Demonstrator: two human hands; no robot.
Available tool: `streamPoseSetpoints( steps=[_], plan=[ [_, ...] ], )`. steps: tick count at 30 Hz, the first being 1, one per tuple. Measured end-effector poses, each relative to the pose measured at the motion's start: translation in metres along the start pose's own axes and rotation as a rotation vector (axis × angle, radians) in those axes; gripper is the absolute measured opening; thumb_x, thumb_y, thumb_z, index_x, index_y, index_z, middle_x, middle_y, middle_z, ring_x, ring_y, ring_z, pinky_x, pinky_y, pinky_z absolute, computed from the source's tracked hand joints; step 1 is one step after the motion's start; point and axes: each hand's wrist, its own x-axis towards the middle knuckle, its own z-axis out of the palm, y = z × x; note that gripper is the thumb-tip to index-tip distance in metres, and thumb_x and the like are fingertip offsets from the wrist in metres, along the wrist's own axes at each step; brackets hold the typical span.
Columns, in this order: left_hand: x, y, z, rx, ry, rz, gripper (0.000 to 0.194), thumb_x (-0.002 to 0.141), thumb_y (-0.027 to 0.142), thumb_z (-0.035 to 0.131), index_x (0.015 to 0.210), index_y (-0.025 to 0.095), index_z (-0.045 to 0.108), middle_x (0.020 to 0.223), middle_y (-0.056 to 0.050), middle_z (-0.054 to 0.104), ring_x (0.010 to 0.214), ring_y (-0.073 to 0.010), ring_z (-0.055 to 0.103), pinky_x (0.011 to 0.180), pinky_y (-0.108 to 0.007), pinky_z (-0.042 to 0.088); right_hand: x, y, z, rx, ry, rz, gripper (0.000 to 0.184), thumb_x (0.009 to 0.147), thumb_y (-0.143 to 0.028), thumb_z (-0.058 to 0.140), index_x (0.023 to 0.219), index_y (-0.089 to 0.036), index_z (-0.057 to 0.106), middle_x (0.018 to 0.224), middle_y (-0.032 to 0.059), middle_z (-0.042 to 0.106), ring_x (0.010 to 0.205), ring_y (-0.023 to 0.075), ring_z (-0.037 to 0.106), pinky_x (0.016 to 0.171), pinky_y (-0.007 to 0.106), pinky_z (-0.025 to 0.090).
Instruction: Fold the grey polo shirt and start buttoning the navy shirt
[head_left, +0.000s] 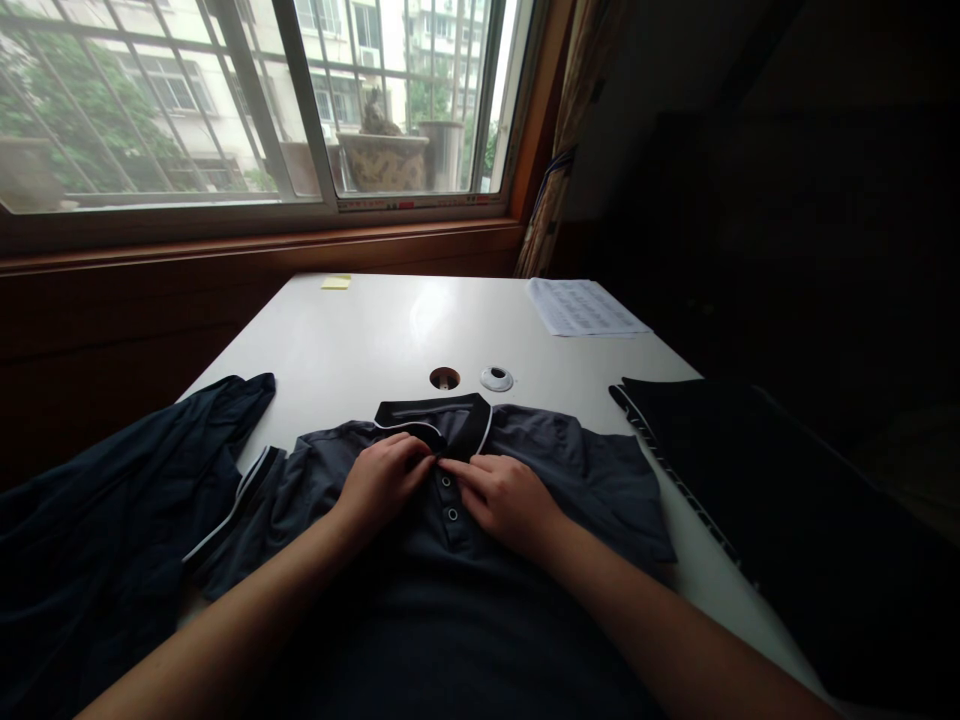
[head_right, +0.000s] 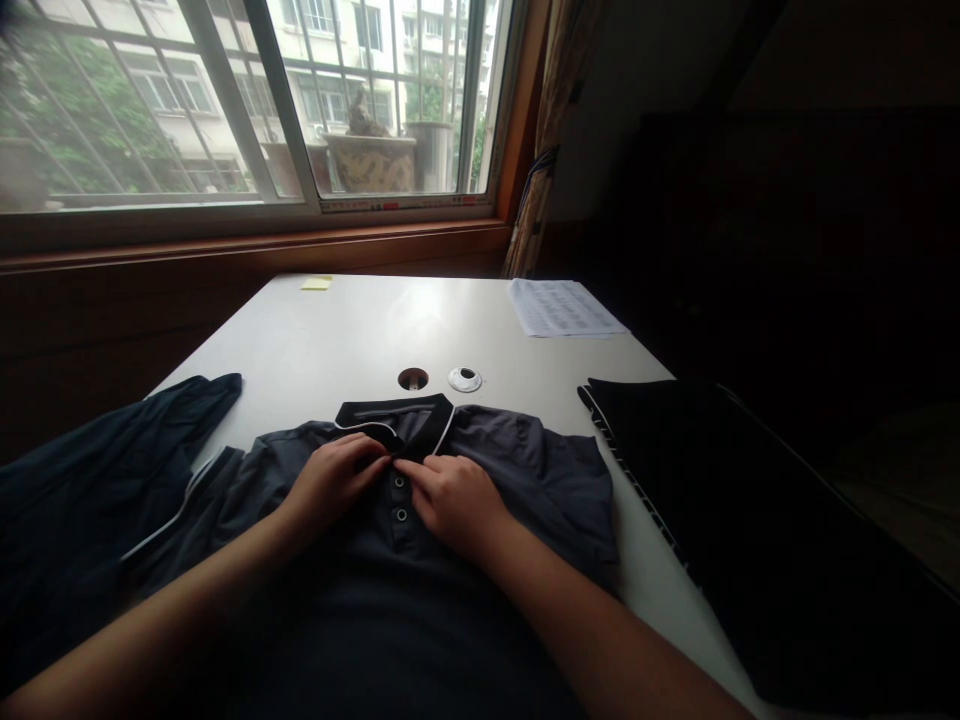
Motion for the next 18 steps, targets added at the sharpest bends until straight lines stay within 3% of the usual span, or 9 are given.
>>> streamPoseSetpoints(
  steps=[8,15,18],
  plan=[
    [0.001,0.006,-0.004,-0.040,0.036,-0.008,0.010,0.092,0.026,0.060,0.085,0.022,0.064,0.088,-0.001,0.068,0.082,-0.0184,0.065,0.078,-0.030,0.049,0.000,-0.001,0.000,-0.014,0.010,0.022,0.038,0.096,-0.024,0.052,0.133,-0.028,0.062,0.094,0.0038,0.071,0.083,0.0189,0.065,0.080,0.029,0.048],
    [0.006,-0.013,-0.017,-0.088,0.351,-0.158,0.009,0.090,0.023,0.056,0.098,0.020,0.060,0.096,-0.003,0.062,0.081,-0.0182,0.062,0.072,-0.031,0.050,-0.001,0.003,-0.001,0.050,0.052,-0.004,0.035,0.096,-0.022,0.053,0.129,-0.026,0.064,0.095,0.0036,0.072,0.080,0.0175,0.065,0.078,0.030,0.050],
    [0.009,-0.022,-0.022,-0.033,0.341,-0.099,0.021,0.088,0.021,0.057,0.108,0.022,0.064,0.108,-0.005,0.060,0.096,-0.0217,0.060,0.081,-0.035,0.052,0.000,0.006,-0.002,0.081,0.141,-0.024,0.032,0.095,-0.018,0.052,0.124,-0.023,0.066,0.095,0.0049,0.071,0.085,0.0189,0.064,0.084,0.032,0.051]
  ],
)
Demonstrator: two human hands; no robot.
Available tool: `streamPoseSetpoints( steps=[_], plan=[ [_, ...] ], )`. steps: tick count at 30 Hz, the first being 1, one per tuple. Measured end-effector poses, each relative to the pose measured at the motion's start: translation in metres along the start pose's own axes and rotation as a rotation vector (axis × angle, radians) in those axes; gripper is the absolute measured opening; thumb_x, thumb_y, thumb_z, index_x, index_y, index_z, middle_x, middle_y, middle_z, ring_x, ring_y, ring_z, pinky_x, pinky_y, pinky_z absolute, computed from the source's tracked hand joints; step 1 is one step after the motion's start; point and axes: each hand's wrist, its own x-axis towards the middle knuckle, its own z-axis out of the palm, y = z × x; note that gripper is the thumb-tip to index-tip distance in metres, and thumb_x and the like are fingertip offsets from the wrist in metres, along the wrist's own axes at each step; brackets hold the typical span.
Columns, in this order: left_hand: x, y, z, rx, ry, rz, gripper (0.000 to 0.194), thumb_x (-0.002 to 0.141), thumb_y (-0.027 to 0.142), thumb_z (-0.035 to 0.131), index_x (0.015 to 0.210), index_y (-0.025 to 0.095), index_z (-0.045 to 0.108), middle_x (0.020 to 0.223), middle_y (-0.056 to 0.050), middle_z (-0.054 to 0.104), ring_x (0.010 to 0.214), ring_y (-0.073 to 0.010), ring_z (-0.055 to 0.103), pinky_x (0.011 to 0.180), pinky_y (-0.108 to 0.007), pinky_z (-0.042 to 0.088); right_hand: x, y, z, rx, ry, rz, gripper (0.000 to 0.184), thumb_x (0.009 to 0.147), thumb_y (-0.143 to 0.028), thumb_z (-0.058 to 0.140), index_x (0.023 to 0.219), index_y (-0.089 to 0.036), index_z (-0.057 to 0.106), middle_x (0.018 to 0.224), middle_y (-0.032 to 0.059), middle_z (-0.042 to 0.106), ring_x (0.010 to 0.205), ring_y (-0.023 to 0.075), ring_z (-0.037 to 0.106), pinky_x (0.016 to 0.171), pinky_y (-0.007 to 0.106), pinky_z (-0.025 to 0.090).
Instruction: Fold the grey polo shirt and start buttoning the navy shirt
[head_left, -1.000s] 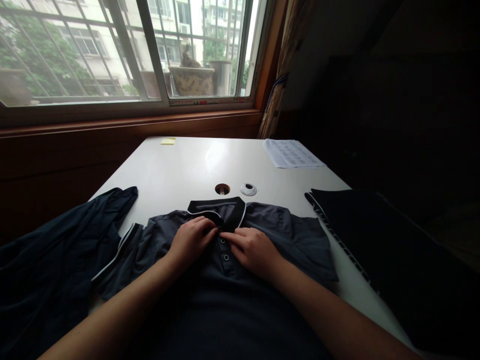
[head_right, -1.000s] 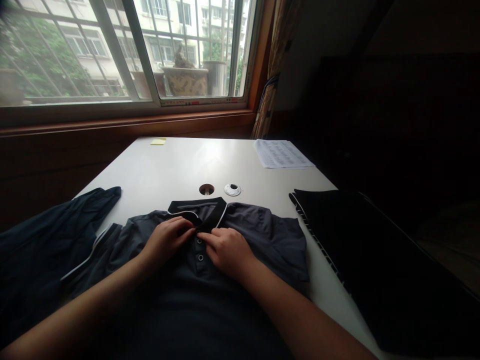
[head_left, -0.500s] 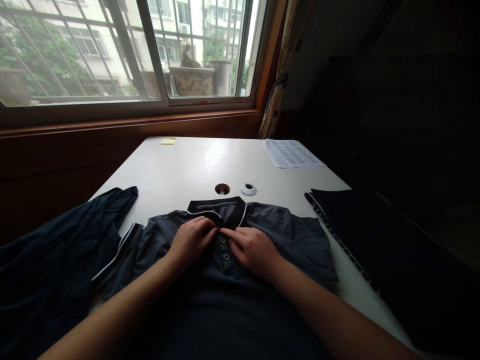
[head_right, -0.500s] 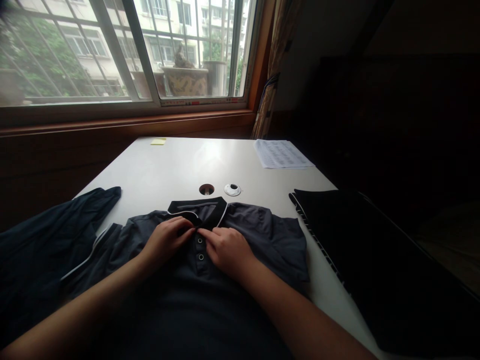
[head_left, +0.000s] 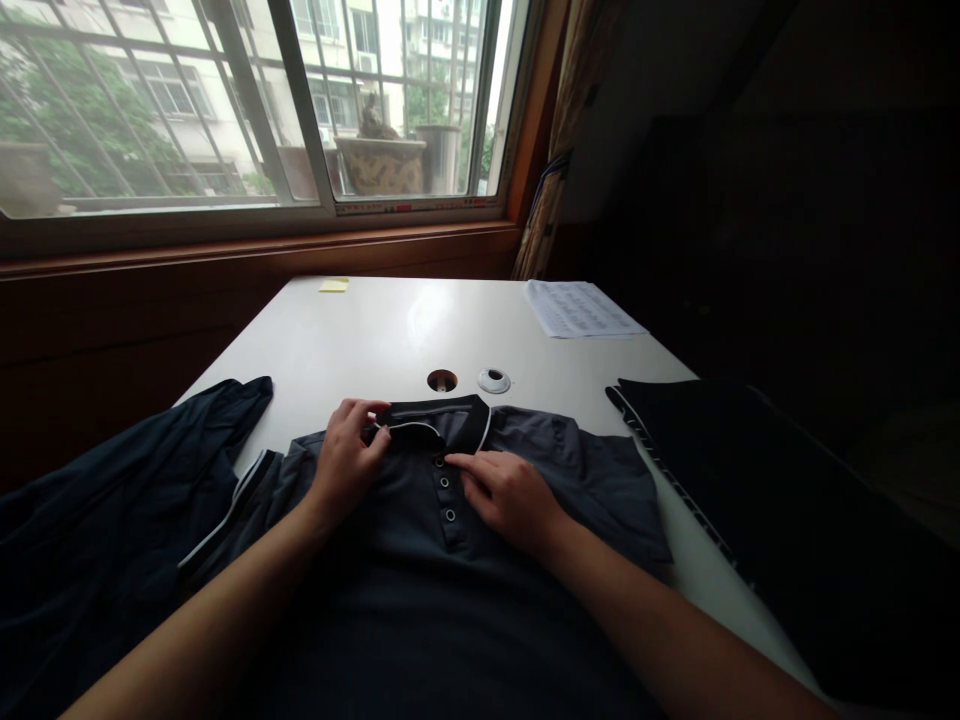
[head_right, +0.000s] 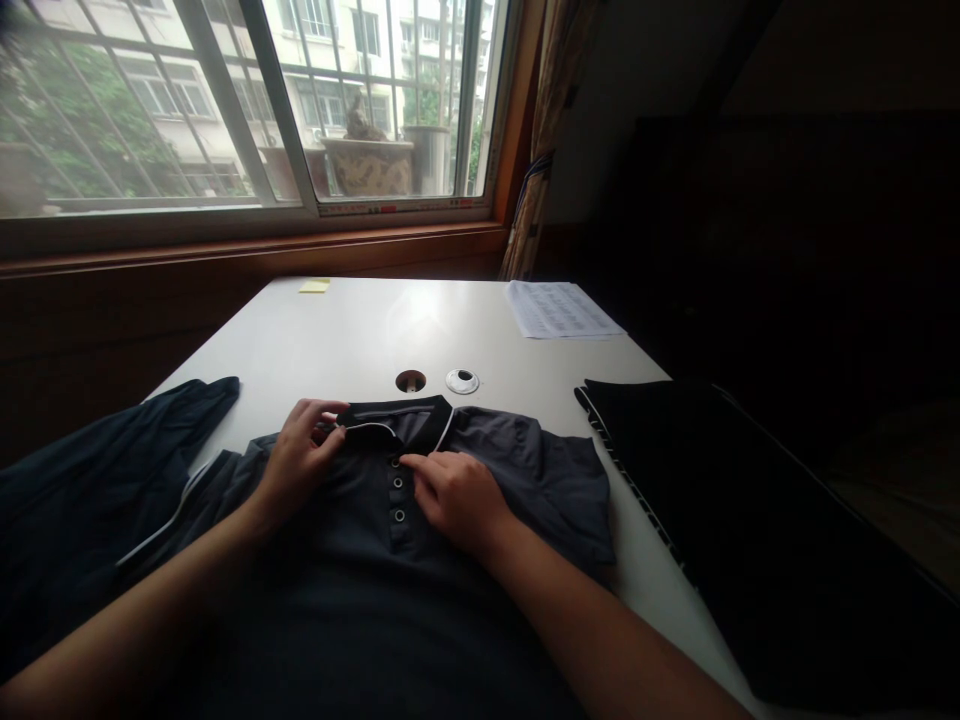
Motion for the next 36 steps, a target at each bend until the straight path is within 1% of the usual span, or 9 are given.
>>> streamPoseSetpoints(
  steps=[5,9,12,16,20,25,28,32,36],
  plan=[
    [-0.002,0.002,0.002,0.147,-0.080,0.211,0.030,0.086,0.018,0.063,0.114,0.028,0.068,0.114,-0.004,0.062,0.112,-0.0266,0.051,0.102,-0.044,0.044,0.003,0.001,-0.005,-0.086,0.187,0.007,0.038,0.093,-0.017,0.053,0.129,-0.025,0.065,0.107,0.0091,0.065,0.105,0.0253,0.057,0.096,0.043,0.049],
    [-0.006,0.000,0.007,0.219,-0.134,0.320,0.034,0.088,0.018,0.064,0.121,0.028,0.065,0.105,-0.004,0.065,0.108,-0.0264,0.052,0.098,-0.044,0.047,0.003,-0.001,-0.005,-0.124,0.133,-0.022,0.045,0.090,-0.018,0.057,0.134,-0.027,0.060,0.134,0.0083,0.059,0.132,0.0295,0.045,0.109,0.050,0.041],
    [-0.005,-0.004,0.010,0.250,-0.182,0.344,0.029,0.090,0.017,0.060,0.118,0.026,0.066,0.098,-0.005,0.065,0.098,-0.0249,0.054,0.092,-0.042,0.050,0.003,-0.002,-0.004,-0.131,0.080,-0.039,0.042,0.092,-0.020,0.055,0.133,-0.025,0.061,0.139,0.0070,0.058,0.141,0.0297,0.036,0.116,0.053,0.033],
    [-0.006,-0.003,0.008,0.284,-0.241,0.352,0.028,0.086,0.010,0.058,0.106,0.025,0.071,0.101,-0.006,0.062,0.094,-0.0240,0.056,0.089,-0.043,0.051,0.003,-0.002,-0.004,-0.129,0.044,-0.018,0.034,0.092,-0.021,0.053,0.125,-0.022,0.064,0.139,0.0074,0.059,0.145,0.0296,0.032,0.118,0.055,0.028],
    [-0.008,0.007,0.005,0.207,-0.301,0.394,0.039,0.083,0.009,0.057,0.116,0.027,0.068,0.118,-0.007,0.062,0.107,-0.0255,0.057,0.097,-0.045,0.049,0.002,-0.002,-0.003,-0.159,0.017,0.015,0.042,0.093,-0.023,0.051,0.134,-0.022,0.058,0.145,0.0087,0.054,0.147,0.0289,0.028,0.119,0.054,0.027],
    [-0.009,0.012,0.005,0.118,-0.372,0.464,0.032,0.090,0.015,0.055,0.116,0.025,0.070,0.116,-0.005,0.069,0.109,-0.0224,0.060,0.099,-0.039,0.051,0.001,-0.001,-0.001,-0.178,-0.044,-0.010,0.048,0.095,-0.023,0.046,0.143,-0.024,0.051,0.153,0.0051,0.046,0.150,0.0273,0.021,0.121,0.055,0.021],
    [-0.008,0.009,0.008,0.174,-0.361,0.468,0.028,0.097,0.023,0.051,0.116,0.023,0.071,0.123,-0.005,0.069,0.117,-0.0226,0.060,0.107,-0.041,0.047,0.002,0.001,0.000,-0.166,-0.091,-0.014,0.048,0.097,-0.023,0.044,0.145,-0.024,0.049,0.154,0.0041,0.045,0.149,0.0251,0.026,0.121,0.052,0.021],
    [-0.010,0.002,0.014,0.334,-0.353,0.424,0.036,0.102,0.032,0.044,0.132,0.022,0.063,0.139,-0.006,0.061,0.133,-0.0254,0.052,0.116,-0.049,0.038,0.003,0.004,0.003,-0.168,-0.131,0.000,0.050,0.099,-0.027,0.043,0.148,-0.021,0.046,0.156,0.0052,0.042,0.147,0.0229,0.031,0.121,0.049,0.024],
    [-0.016,-0.001,0.019,0.423,-0.324,0.387,0.046,0.104,0.041,0.041,0.143,0.020,0.052,0.151,-0.009,0.047,0.143,-0.0257,0.040,0.119,-0.048,0.032,0.002,0.006,0.005,-0.204,-0.141,0.023,0.052,0.100,-0.031,0.042,0.151,-0.020,0.041,0.160,0.0064,0.034,0.148,0.0222,0.029,0.122,0.047,0.023]
  ],
)
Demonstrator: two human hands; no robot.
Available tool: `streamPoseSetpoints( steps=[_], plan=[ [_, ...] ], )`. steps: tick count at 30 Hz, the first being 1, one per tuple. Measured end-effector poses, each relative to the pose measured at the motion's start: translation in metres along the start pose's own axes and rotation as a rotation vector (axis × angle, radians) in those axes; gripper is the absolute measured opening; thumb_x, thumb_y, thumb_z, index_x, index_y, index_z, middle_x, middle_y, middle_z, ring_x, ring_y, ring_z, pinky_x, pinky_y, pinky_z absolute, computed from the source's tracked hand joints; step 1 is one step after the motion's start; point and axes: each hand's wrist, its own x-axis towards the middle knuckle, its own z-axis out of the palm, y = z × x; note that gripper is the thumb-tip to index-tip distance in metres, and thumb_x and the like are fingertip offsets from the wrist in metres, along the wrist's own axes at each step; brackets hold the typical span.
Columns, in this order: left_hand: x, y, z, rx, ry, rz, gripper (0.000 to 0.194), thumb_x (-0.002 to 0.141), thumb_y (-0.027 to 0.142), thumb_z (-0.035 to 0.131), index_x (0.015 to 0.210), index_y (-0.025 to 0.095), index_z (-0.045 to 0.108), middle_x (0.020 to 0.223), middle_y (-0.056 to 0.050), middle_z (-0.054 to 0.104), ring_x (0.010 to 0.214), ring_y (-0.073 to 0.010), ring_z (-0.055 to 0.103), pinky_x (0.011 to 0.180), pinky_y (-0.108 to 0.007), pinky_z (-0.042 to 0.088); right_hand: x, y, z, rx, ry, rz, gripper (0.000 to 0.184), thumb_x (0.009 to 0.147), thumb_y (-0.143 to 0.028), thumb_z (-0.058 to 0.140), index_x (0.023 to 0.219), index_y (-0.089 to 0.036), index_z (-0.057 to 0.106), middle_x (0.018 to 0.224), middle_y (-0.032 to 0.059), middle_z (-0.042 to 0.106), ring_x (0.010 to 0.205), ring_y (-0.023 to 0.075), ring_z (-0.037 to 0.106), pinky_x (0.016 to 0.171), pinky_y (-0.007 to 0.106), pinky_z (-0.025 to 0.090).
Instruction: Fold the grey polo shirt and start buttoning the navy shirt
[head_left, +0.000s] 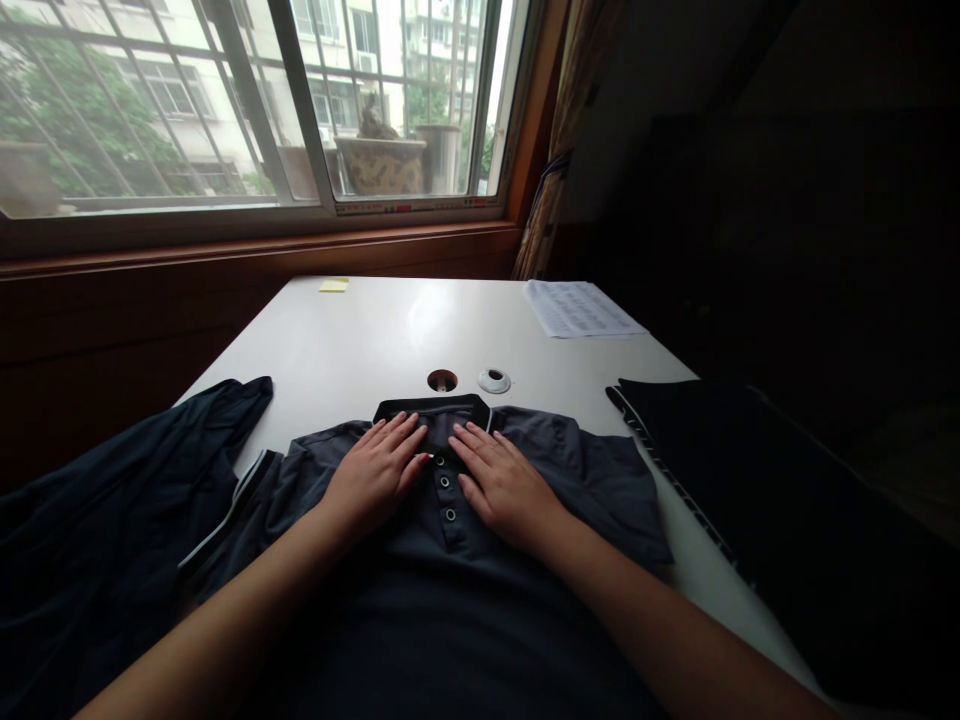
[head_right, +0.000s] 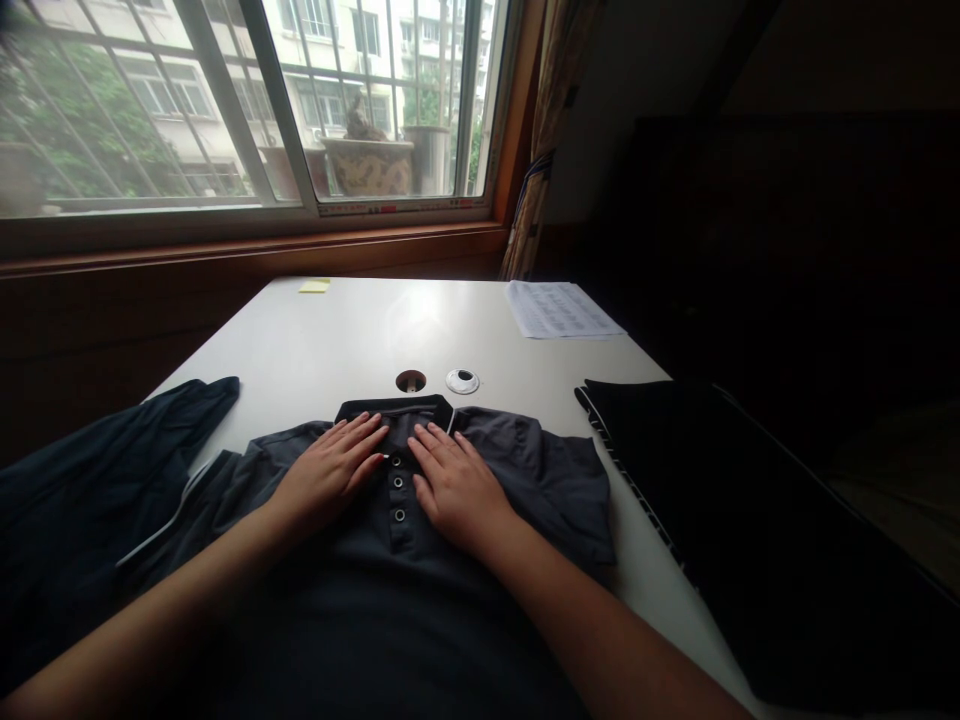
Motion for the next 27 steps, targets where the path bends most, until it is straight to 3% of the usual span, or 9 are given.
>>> streamPoseSetpoints(
  steps=[6,14,21,27],
  plan=[
    [-0.004,-0.001,0.003,0.063,-0.037,0.018,0.060,0.101,0.052,0.042,0.154,0.024,0.035,0.160,-0.009,0.031,0.149,-0.0287,0.027,0.121,-0.052,0.026,-0.002,0.000,0.002,-0.060,-0.054,0.059,0.062,0.101,-0.046,0.040,0.155,-0.018,0.032,0.163,0.0090,0.024,0.150,0.0244,0.024,0.123,0.048,0.021],
    [-0.005,0.007,-0.005,0.060,-0.072,0.131,0.060,0.100,0.052,0.045,0.154,0.026,0.034,0.161,-0.008,0.030,0.150,-0.0345,0.021,0.119,-0.060,0.023,-0.003,0.004,0.000,-0.083,-0.091,0.100,0.072,0.100,-0.058,0.035,0.158,-0.016,0.024,0.164,0.0107,0.016,0.152,0.0255,0.015,0.123,0.050,0.017],
    [-0.003,0.011,-0.010,-0.037,-0.073,0.261,0.052,0.101,0.034,0.048,0.148,0.012,0.043,0.152,-0.014,0.046,0.144,-0.0268,0.038,0.119,-0.048,0.034,-0.002,0.010,0.002,-0.097,-0.093,0.160,0.075,0.099,-0.062,0.034,0.158,-0.016,0.024,0.165,0.0093,0.014,0.152,0.0265,0.014,0.122,0.051,0.017],
    [-0.002,0.015,-0.015,-0.121,0.053,0.254,0.042,0.097,0.025,0.052,0.138,0.019,0.057,0.137,-0.011,0.062,0.128,-0.0267,0.057,0.110,-0.046,0.049,0.000,0.012,0.003,-0.102,-0.060,0.197,0.073,0.099,-0.059,0.036,0.157,-0.015,0.026,0.164,0.0109,0.017,0.152,0.0253,0.017,0.123,0.049,0.017]
  ],
)
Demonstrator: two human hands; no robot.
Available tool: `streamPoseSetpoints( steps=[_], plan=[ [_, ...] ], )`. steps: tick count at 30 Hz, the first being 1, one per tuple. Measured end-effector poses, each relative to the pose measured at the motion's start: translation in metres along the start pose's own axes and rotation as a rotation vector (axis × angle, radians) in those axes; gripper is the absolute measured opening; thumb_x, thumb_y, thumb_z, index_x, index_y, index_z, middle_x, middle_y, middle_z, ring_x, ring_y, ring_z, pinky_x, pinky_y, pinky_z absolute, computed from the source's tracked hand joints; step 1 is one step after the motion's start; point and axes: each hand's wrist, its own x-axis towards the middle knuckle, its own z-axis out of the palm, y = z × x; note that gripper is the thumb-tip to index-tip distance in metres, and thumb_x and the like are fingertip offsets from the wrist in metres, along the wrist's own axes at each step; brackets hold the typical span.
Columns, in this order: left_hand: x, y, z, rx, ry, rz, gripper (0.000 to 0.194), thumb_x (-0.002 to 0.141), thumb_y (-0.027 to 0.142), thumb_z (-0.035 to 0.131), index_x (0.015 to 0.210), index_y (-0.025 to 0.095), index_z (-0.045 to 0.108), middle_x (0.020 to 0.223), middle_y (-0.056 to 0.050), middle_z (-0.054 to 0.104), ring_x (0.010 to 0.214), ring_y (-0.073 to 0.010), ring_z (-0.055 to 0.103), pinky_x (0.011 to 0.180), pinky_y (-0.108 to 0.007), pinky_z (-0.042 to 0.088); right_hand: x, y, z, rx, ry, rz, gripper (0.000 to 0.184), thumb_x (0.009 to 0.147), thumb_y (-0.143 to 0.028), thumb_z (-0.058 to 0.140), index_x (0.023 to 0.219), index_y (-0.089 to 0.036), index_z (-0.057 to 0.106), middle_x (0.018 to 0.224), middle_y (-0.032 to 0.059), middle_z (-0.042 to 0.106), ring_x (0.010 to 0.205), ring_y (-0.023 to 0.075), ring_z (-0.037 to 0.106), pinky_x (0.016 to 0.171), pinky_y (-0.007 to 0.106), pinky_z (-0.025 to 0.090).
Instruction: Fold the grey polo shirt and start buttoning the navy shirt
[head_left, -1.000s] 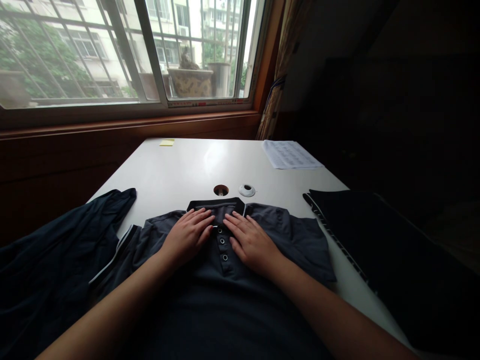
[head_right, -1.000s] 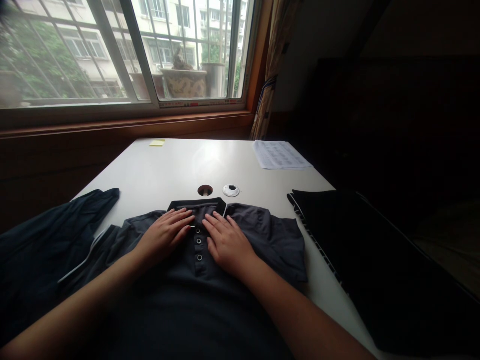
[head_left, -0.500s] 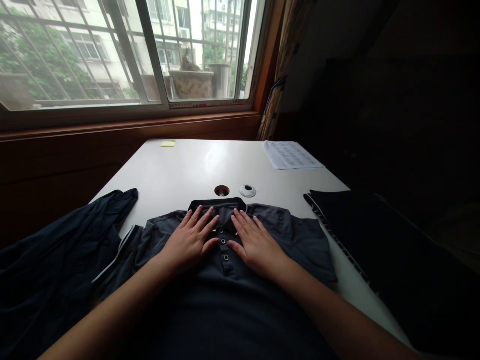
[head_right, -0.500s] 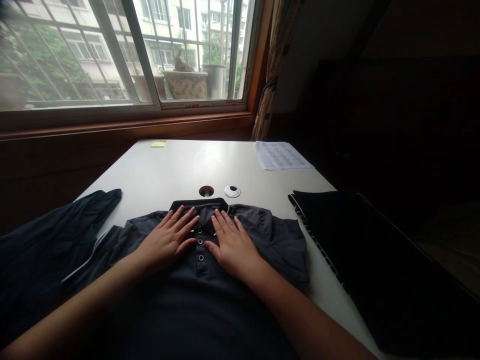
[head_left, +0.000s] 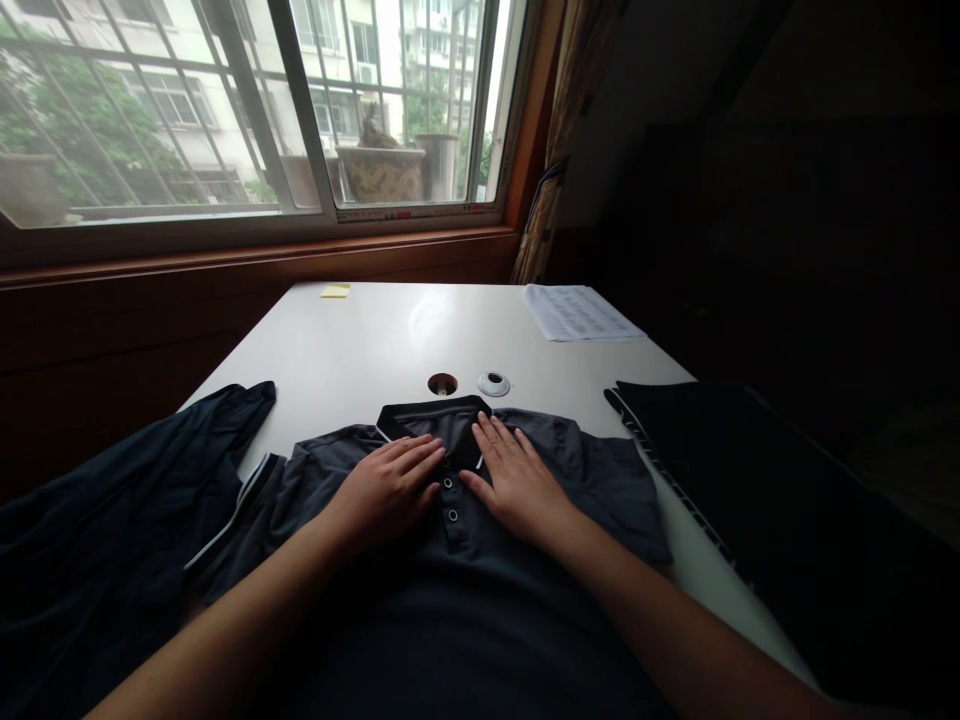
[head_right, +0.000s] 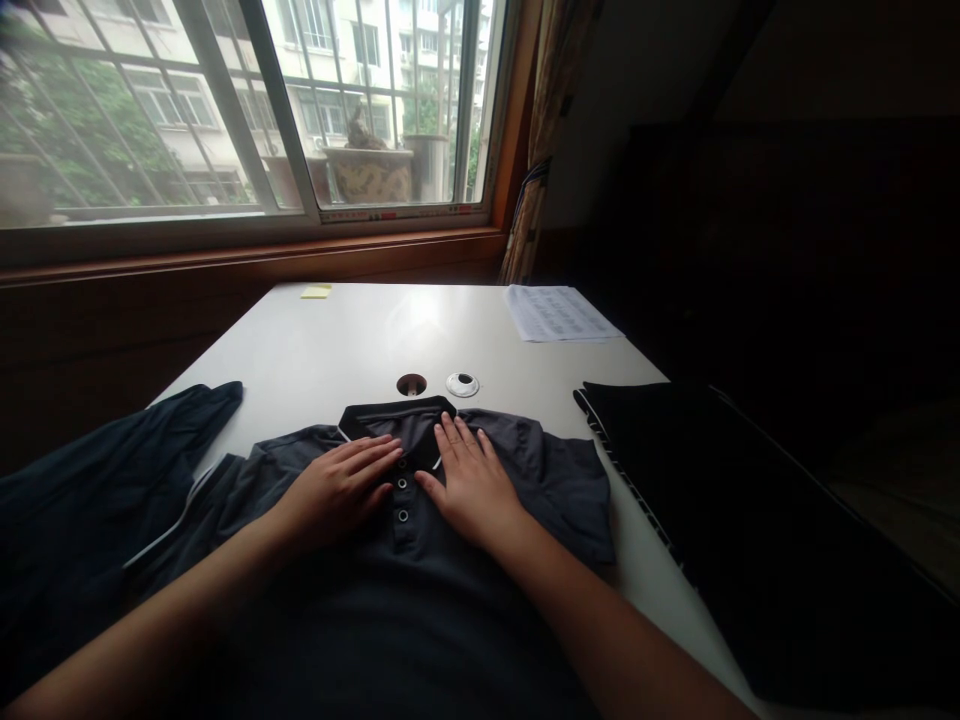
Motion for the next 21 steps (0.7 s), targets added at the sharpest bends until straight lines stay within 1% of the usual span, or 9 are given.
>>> streamPoseSetpoints(
  steps=[2,4,9,12,14,17,19,21],
  plan=[
    [0.001,0.002,-0.003,-0.021,0.026,-0.009,0.038,0.096,0.024,0.053,0.133,0.021,0.061,0.130,-0.009,0.067,0.120,-0.0252,0.063,0.105,-0.044,0.053,0.001,0.001,0.000,-0.001,0.005,0.016,0.073,0.099,-0.059,0.036,0.157,-0.014,0.027,0.164,0.0112,0.017,0.152,0.0253,0.017,0.123,0.049,0.017],
    [0.001,0.002,-0.004,-0.021,0.026,-0.015,0.037,0.096,0.024,0.053,0.131,0.021,0.064,0.127,-0.007,0.069,0.116,-0.0248,0.064,0.102,-0.043,0.056,0.001,0.001,0.000,0.000,0.011,0.020,0.074,0.099,-0.059,0.036,0.157,-0.014,0.027,0.164,0.0114,0.017,0.152,0.0257,0.018,0.123,0.050,0.018],
    [0.001,0.000,-0.002,0.014,0.007,-0.026,0.034,0.096,0.024,0.053,0.126,0.019,0.067,0.129,-0.007,0.068,0.119,-0.0268,0.062,0.104,-0.045,0.054,0.002,0.002,0.000,0.000,0.012,0.012,0.071,0.099,-0.055,0.040,0.156,-0.013,0.030,0.164,0.0116,0.018,0.152,0.0262,0.019,0.123,0.049,0.018],
    [0.001,-0.001,0.000,-0.008,0.014,-0.045,0.035,0.095,0.023,0.054,0.127,0.021,0.067,0.129,-0.007,0.067,0.121,-0.0263,0.062,0.105,-0.045,0.054,0.001,0.001,-0.002,0.014,0.029,-0.012,0.065,0.099,-0.050,0.043,0.154,-0.017,0.035,0.164,0.0084,0.022,0.151,0.0281,0.019,0.122,0.051,0.020],
    [0.000,-0.002,0.001,-0.017,0.011,-0.050,0.036,0.094,0.022,0.055,0.129,0.022,0.066,0.130,-0.007,0.067,0.122,-0.0259,0.061,0.106,-0.045,0.053,0.000,0.000,-0.005,0.036,0.054,-0.055,0.058,0.098,-0.045,0.046,0.152,-0.022,0.040,0.163,0.0058,0.027,0.151,0.0293,0.019,0.121,0.053,0.021],
    [-0.001,-0.004,0.003,-0.007,0.008,-0.046,0.038,0.094,0.020,0.055,0.130,0.021,0.065,0.131,-0.008,0.067,0.123,-0.0257,0.061,0.107,-0.045,0.052,-0.002,-0.004,-0.009,0.093,0.098,-0.148,0.051,0.098,-0.036,0.049,0.147,-0.024,0.047,0.157,0.0058,0.040,0.149,0.0287,0.024,0.120,0.053,0.024],
    [-0.001,-0.004,0.003,0.001,0.015,-0.040,0.035,0.095,0.020,0.054,0.128,0.020,0.066,0.129,-0.008,0.067,0.122,-0.0255,0.061,0.107,-0.044,0.053,-0.002,-0.005,-0.012,0.139,0.127,-0.222,0.048,0.097,-0.032,0.050,0.145,-0.025,0.051,0.152,0.0062,0.048,0.147,0.0273,0.029,0.120,0.051,0.027],
    [-0.001,-0.004,0.002,0.004,0.035,-0.028,0.031,0.095,0.019,0.053,0.122,0.019,0.069,0.126,-0.007,0.069,0.120,-0.0250,0.063,0.105,-0.043,0.054,-0.003,-0.006,-0.013,0.175,0.152,-0.299,0.045,0.097,-0.028,0.051,0.142,-0.026,0.054,0.148,0.0057,0.052,0.145,0.0261,0.034,0.119,0.049,0.030]
  ],
)
